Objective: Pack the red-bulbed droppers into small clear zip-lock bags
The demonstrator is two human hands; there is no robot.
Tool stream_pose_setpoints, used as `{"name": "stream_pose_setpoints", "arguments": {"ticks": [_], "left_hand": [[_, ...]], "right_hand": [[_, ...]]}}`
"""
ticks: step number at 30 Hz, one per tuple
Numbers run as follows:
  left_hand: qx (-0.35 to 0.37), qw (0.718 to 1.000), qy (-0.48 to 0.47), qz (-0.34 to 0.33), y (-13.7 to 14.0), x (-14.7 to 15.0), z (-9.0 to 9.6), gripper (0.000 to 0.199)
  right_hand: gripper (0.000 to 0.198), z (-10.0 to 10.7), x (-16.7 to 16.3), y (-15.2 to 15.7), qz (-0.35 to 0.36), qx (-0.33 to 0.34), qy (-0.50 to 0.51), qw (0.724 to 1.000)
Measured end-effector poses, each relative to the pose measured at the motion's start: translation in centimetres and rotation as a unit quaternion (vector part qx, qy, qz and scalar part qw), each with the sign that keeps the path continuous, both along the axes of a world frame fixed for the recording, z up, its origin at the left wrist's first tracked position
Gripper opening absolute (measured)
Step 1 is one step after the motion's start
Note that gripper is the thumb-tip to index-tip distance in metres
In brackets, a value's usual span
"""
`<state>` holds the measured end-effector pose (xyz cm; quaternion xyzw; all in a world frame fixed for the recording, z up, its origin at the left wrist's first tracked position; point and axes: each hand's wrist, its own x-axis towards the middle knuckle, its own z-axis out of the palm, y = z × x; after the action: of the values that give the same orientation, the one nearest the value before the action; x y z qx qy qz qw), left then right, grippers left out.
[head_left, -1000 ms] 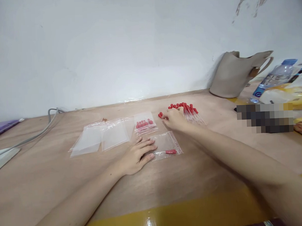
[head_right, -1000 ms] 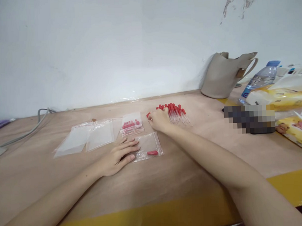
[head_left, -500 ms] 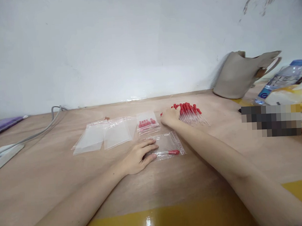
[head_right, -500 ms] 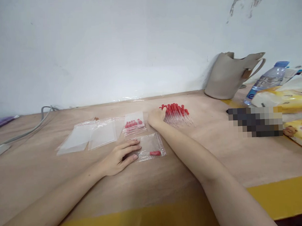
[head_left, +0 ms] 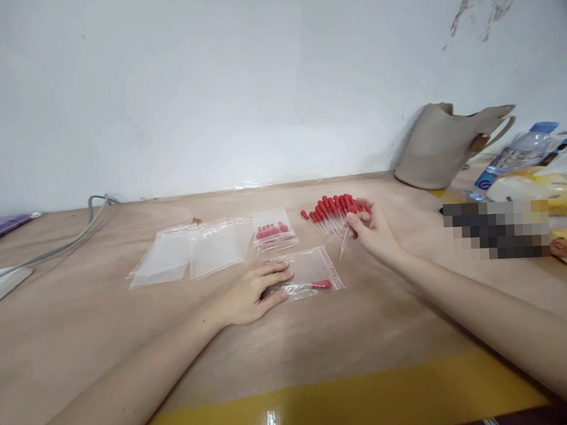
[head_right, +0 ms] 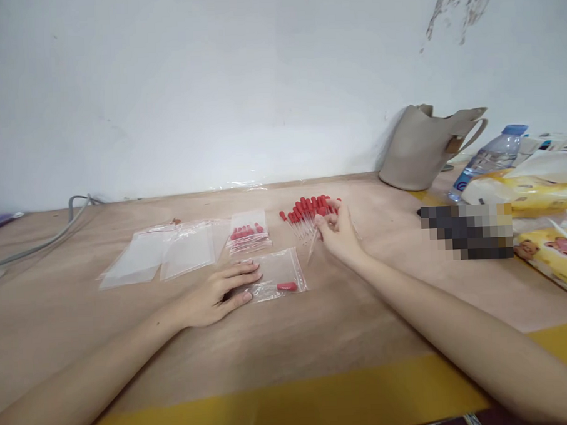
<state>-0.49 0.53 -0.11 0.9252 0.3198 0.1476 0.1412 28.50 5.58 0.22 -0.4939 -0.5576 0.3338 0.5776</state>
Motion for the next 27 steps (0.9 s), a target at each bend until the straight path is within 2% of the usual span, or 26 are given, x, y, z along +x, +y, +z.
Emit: {"name": "stream_pose_setpoints", "arguments": {"ticks": [8,12,15,17,21,27], "left_hand": [[-0.029,0.999,-0.033,0.025,-0.4,0.1,0.3,0.042],[-0.034,0.998,-0.042,0.024,-0.4,0.1,0.4,0.042],[-0.035,0.998,-0.041,0.022,-0.5,0.2,0.4,0.037],[-0.035,0.998,-0.032,0.028,-0.5,0.2,0.4,0.041],[-0.030,0.999,-0.011,0.037,-0.4,0.2,0.5,0.050],[-0.030,0.999,-0.006,0.038,-0.4,0.2,0.4,0.051]], "right_hand": [[0.037,-1.6,-0.9,-1.6,0.015,-0.080,0.127,0.989],[0.028,-1.9,-1.2,-2.5,0.071,-0.145,0.183,0.970],[0.029,-1.9,-0.7,-3.1,0.128,-0.168,0.185,0.960],[0.031,-1.7,-0.2,-3.3,0.170,-0.182,0.144,0.958],[0.031,-1.1,0.9,-3.1,0.251,-0.196,-0.007,0.948],[0.028,-0.8,1.1,-2.9,0.263,-0.118,-0.206,0.935]]}}
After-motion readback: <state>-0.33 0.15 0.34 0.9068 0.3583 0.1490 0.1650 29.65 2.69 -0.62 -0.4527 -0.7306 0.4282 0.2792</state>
